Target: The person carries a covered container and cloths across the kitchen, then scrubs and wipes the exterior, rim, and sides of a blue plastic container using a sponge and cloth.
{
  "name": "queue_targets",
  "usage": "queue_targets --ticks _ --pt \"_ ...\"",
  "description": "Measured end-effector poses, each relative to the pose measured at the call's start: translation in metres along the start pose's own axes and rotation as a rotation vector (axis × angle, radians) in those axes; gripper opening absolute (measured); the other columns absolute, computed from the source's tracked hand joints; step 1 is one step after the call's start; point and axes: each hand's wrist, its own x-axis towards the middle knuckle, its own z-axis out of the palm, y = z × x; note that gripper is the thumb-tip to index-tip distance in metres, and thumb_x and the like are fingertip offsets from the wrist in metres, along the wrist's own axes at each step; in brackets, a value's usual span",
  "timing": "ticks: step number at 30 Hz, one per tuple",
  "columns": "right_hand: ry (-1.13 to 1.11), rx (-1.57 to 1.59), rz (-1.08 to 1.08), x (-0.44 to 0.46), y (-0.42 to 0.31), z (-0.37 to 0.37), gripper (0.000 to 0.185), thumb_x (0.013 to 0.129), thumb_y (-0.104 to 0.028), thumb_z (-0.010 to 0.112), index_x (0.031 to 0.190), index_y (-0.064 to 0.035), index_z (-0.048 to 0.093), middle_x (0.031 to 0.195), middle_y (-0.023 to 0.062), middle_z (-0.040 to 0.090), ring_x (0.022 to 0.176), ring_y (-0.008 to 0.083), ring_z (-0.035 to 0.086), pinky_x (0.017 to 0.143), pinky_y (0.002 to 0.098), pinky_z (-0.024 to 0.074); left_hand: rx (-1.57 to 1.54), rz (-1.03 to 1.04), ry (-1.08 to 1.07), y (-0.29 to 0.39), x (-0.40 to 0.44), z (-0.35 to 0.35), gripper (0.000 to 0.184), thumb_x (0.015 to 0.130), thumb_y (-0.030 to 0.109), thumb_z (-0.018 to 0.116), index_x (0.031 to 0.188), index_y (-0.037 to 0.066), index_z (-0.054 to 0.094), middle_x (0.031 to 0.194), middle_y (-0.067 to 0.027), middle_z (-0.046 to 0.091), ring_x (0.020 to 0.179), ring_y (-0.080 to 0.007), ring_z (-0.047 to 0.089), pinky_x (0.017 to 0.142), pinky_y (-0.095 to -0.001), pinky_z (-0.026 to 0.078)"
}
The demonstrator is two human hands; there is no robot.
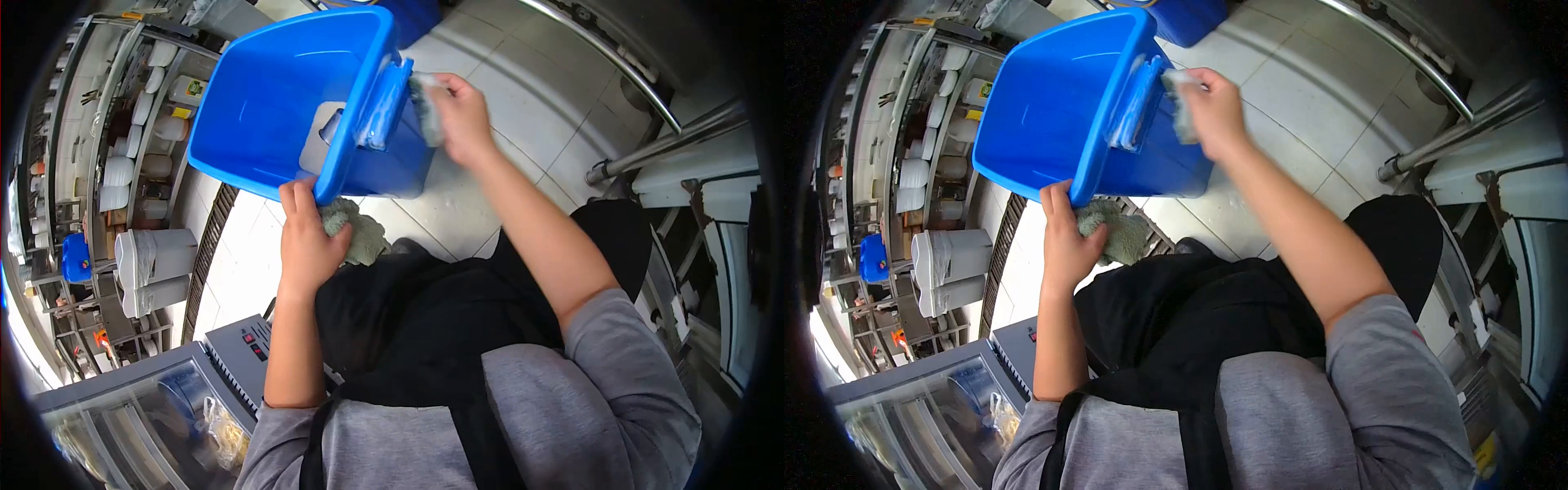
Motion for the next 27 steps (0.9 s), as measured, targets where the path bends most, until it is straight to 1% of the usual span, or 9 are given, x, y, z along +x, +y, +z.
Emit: queue_targets --ticks 2,5,10,16,18,20,22,23,27 --pt "0.311 -0.361 -0.513 -0.019 0.021 0.031 0.015 0.081 -0.003 0.061 0.096 -0.0026 0.061 0.092 0.0085 0.065 0.086 0.0207 0.062 0.077 0.034 0.05 -0.017 -0.035 0.011 0.001 0.001 0.001 0.06 0.063 -0.002 0.065 0.118 0.001 0.04 0.11 -0.0189 0.041 0.099 -0.0411 0.052 0.084 -0.0424 0.046" --pt "0.234 -0.487 -0.813 -0.059 0.034 0.048 0.012 0.077 0.001 0.061 0.089 -0.0018 0.059 0.092 0.0123 0.063 0.087 0.0233 0.061 0.078 0.0325 0.0475 -0.012 -0.018 0.027 0.0 0.001 0.001 0.059 0.064 -0.001 0.064 0.118 0.001 0.041 0.109 -0.0191 0.042 0.097 -0.041 0.052 0.084 -0.0423 0.045" --pt "0.294 -0.356 -0.552 0.0 0.003 0.03 0.011 0.078 0.002 0.06 0.088 -0.0023 0.061 0.087 0.0113 0.063 0.081 0.0222 0.061 0.074 0.0323 0.0482 -0.016 0.023 0.012 -0.002 -0.001 0.0 0.058 0.063 0.0 0.064 0.117 0.0 0.042 0.107 -0.0192 0.042 0.097 -0.0406 0.051 0.084 -0.0412 0.045" --pt "0.193 -0.466 -0.817 -0.058 0.031 0.047 0.018 0.072 0.004 0.064 0.088 -0.0045 0.063 0.095 0.0136 0.064 0.091 0.0295 0.062 0.08 0.0369 0.0479 -0.018 0.026 0.012 0.0 0.004 0.001 0.057 0.063 0.001 0.061 0.117 0.0 0.042 0.104 -0.0185 0.042 0.095 -0.0378 0.049 0.086 -0.0397 0.043" --pt "0.336 -0.315 -0.562 -0.021 0.007 0.045 0.013 0.076 0.0 0.062 0.089 -0.0028 0.063 0.09 0.015 0.065 0.085 0.0281 0.063 0.076 0.0357 0.0488 -0.008 0.036 0.009 0.0 0.003 0.001 0.056 0.062 0.001 0.061 0.116 -0.001 0.043 0.103 -0.0184 0.041 0.094 -0.0372 0.048 0.086 -0.0394 0.042" --pt "0.357 -0.33 -0.512 0.01 0.0 0.036 0.014 0.077 0.001 0.061 0.09 -0.0018 0.063 0.087 0.0155 0.065 0.081 0.0266 0.063 0.074 0.035 0.0492 0.007 0.059 0.028 0.0 0.004 0.001 0.056 0.062 0.001 0.06 0.115 -0.001 0.043 0.103 -0.0181 0.041 0.094 -0.037 0.048 0.086 -0.0395 0.042" --pt "0.315 -0.279 -0.644 -0.027 0.021 0.051 0.016 0.075 0.004 0.061 0.09 -0.0021 0.063 0.09 0.0151 0.064 0.083 0.0281 0.063 0.076 0.0363 0.0494 0.013 0.068 0.034 -0.002 0.004 0.0 0.056 0.062 0.001 0.06 0.115 -0.001 0.043 0.102 -0.018 0.041 0.095 -0.0371 0.048 0.086 -0.0398 0.042" --pt "0.295 -0.421 -0.879 -0.049 0.03 0.052 0.02 0.073 0.007 0.061 0.09 -0.0023 0.063 0.094 0.0142 0.064 0.087 0.0287 0.064 0.078 0.0371 0.0497 0.013 0.068 0.035 -0.002 0.005 0.002 0.055 0.063 0.001 0.06 0.115 -0.001 0.043 0.102 -0.0179 0.042 0.095 -0.0372 0.048 0.086 -0.04 0.042" --pt "0.339 -0.298 -0.499 -0.023 0.009 0.043 0.014 0.078 0.001 0.061 0.092 -0.0036 0.063 0.086 0.0124 0.065 0.083 0.0228 0.065 0.075 0.0328 0.0502 -0.02 0.014 0.001 0.0 0.005 0.002 0.055 0.063 0.001 0.061 0.115 -0.001 0.043 0.101 -0.018 0.042 0.096 -0.0376 0.048 0.086 -0.0407 0.042"
